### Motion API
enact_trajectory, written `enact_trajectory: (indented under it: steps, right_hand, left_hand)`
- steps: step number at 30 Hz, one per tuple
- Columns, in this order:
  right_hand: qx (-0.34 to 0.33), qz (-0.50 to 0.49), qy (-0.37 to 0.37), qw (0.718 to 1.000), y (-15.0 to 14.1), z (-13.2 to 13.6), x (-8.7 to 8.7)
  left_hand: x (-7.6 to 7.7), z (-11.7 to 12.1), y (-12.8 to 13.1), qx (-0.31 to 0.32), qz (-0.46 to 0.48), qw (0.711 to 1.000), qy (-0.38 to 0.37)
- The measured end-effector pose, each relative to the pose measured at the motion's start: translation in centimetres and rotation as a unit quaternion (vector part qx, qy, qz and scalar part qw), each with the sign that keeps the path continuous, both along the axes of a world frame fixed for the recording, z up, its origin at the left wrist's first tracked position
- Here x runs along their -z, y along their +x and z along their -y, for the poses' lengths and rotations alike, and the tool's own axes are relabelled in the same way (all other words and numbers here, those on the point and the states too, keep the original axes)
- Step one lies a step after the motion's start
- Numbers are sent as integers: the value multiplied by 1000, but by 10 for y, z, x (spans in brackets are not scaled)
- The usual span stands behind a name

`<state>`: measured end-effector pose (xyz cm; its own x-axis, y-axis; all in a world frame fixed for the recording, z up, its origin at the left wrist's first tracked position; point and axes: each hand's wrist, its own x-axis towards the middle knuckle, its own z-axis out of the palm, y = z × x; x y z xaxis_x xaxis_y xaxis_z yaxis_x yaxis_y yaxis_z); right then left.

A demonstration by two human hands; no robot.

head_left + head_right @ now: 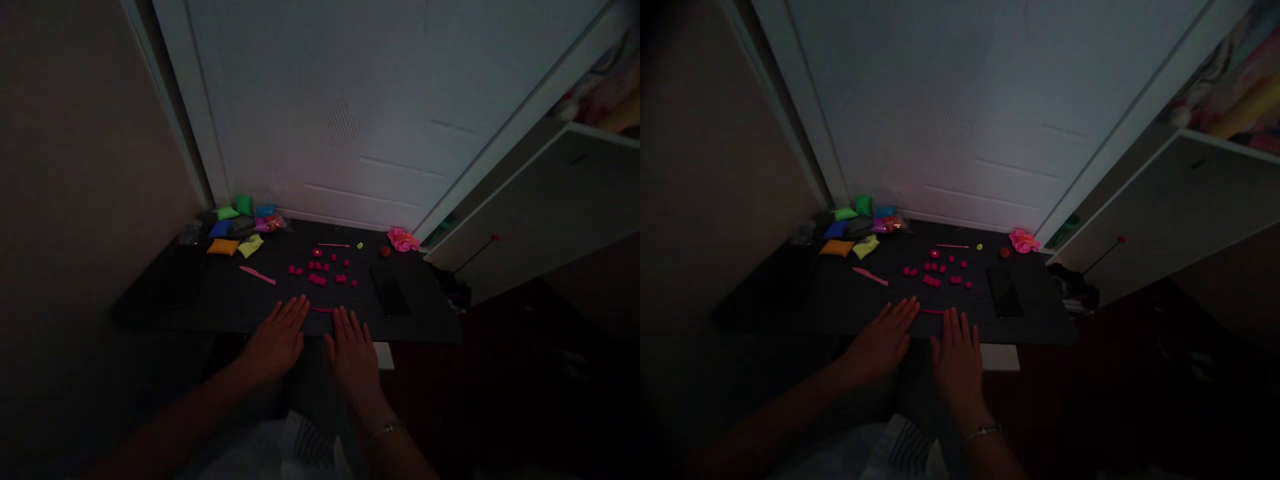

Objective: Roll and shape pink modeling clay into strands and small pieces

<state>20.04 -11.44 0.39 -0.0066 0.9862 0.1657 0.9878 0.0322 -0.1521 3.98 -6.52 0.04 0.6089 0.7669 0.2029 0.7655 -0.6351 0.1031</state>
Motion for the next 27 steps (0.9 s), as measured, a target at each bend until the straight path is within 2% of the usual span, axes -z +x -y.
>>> enact_trajectory:
  steps: [5, 7, 11, 14, 18, 22, 27]
  right_hand:
    - [26, -1, -11, 1000, 2, -7, -4]
    - [26, 0, -13, 1000, 4, -10, -5]
    - [12, 4, -7, 1000, 11, -2, 0]
    - [28, 1, 15, 1000, 8, 0, -1]
    - [-20, -5, 33, 999, -6, -11, -8]
    - [-50, -16, 12, 999, -16, -17, -6]
    - [-57, -21, 6, 998, -17, -5, -2]
  left_hand:
    - [-4, -6, 3, -35, -7, 999, -8]
    - [-4, -8, 1, -27, -10, 1000, -11]
    - [-3, -1, -10, -2, -13, 1000, 2]
    - [-7, 4, -12, -30, -10, 999, 11]
    - [-12, 2, -2, -49, -14, 999, 7]
    - [-6, 3, 6, -38, -19, 999, -15]
    - [2, 13, 4, -20, -6, 1000, -4]
